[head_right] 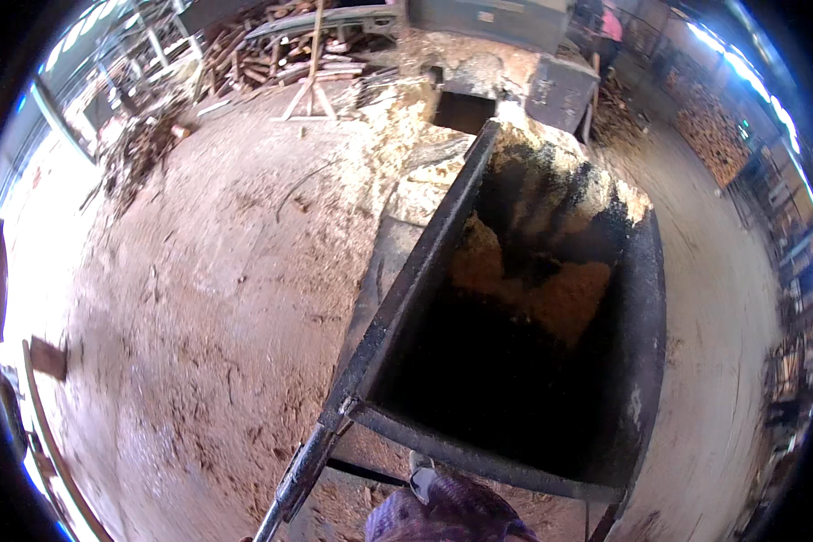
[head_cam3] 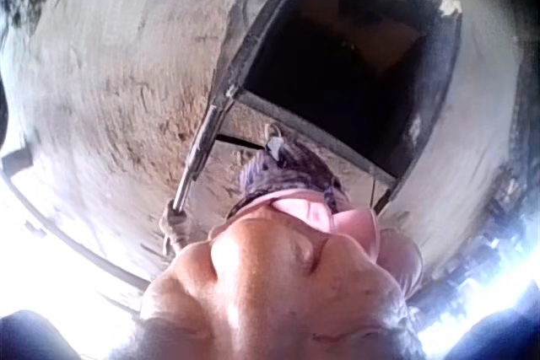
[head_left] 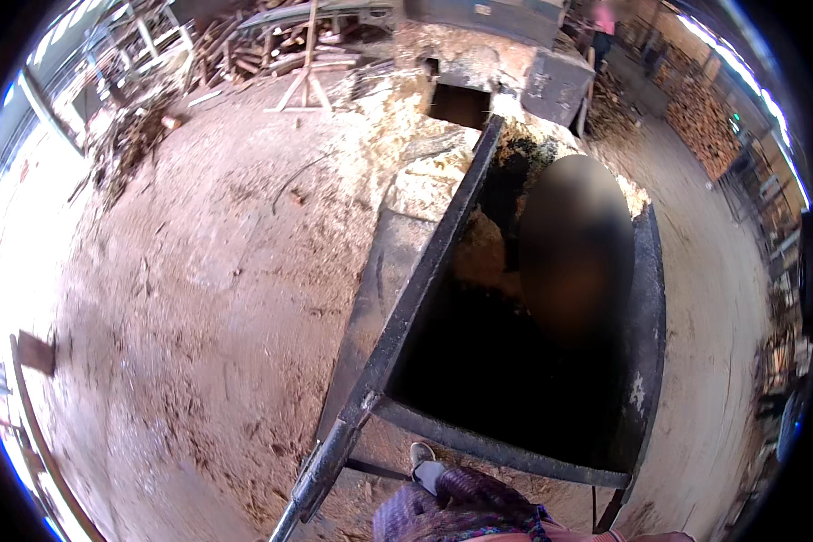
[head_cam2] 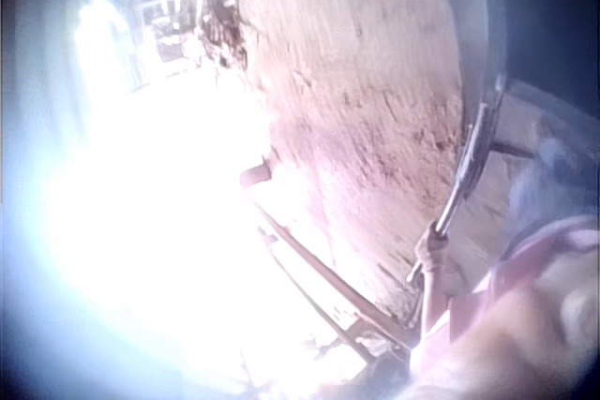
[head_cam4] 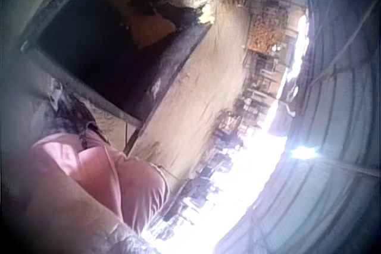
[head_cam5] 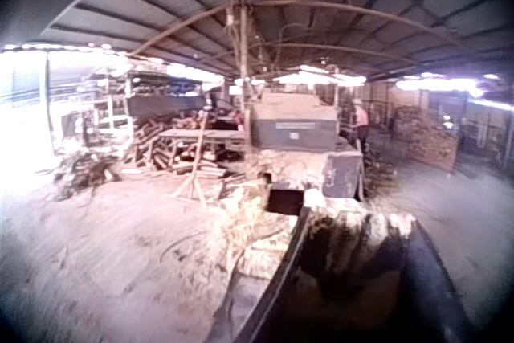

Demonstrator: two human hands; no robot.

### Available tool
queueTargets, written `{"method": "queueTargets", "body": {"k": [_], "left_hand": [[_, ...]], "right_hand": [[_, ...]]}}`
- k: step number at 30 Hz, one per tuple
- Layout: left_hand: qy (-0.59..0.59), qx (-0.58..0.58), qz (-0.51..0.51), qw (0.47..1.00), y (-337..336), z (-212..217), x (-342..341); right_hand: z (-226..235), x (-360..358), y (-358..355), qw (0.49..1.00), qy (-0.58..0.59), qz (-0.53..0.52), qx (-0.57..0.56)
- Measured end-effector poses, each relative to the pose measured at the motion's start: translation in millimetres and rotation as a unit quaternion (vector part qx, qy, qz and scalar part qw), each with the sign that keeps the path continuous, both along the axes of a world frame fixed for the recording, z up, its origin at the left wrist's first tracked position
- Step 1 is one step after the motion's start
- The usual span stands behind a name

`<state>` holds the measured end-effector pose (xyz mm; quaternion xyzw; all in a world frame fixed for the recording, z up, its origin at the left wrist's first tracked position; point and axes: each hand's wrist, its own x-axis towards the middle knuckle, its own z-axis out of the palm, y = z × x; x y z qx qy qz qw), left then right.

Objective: The person uses a shovel to scoop sawdust from a large pile on the floor and loads it into a wheelbarrow. After filling the wheelbarrow, they push it to a machine and dump the sawdust into a hopper. The person then uses a pickaxe to break up compacted sawdust and shovel it into the wheelbarrow before returning to the pile.

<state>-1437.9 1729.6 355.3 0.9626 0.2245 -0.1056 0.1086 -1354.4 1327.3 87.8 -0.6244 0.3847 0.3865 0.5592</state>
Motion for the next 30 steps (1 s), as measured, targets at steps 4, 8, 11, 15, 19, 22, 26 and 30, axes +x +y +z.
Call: {"method": "queueTargets", "body": {"k": [4, 8, 11, 15, 19, 22, 26, 30], "left_hand": [[0.037, 0.062, -0.089, 0.993, 12, -9, 99], [0.014, 0.069, -0.138, 0.988, 18, -40, 203], [-0.053, 0.060, -0.193, 0.978, 20, -95, 294], [-0.135, 0.042, -0.302, 0.943, 2, -143, 411], [-0.065, 0.048, -0.360, 0.930, -29, -171, 547], [0.017, 0.026, -0.358, 0.933, -110, -158, 632], [-0.033, -0.003, -0.441, 0.897, -164, -188, 755], [-0.104, -0.053, -0.496, 0.860, -225, -275, 902]], "right_hand": [[36, 2, -63, 0.993, 0.015, -0.106, -0.056], [59, -23, -103, 0.970, 0.069, -0.203, -0.117], [61, -49, -103, 0.944, 0.117, -0.269, -0.152], [55, -85, -67, 0.904, 0.174, -0.351, -0.174], [74, -69, -14, 0.864, 0.210, -0.416, -0.192], [82, -25, 7, 0.830, 0.207, -0.476, -0.204], [58, 50, 12, 0.762, 0.103, -0.618, -0.164], [66, 152, -30, 0.724, 0.075, -0.666, -0.162]]}}
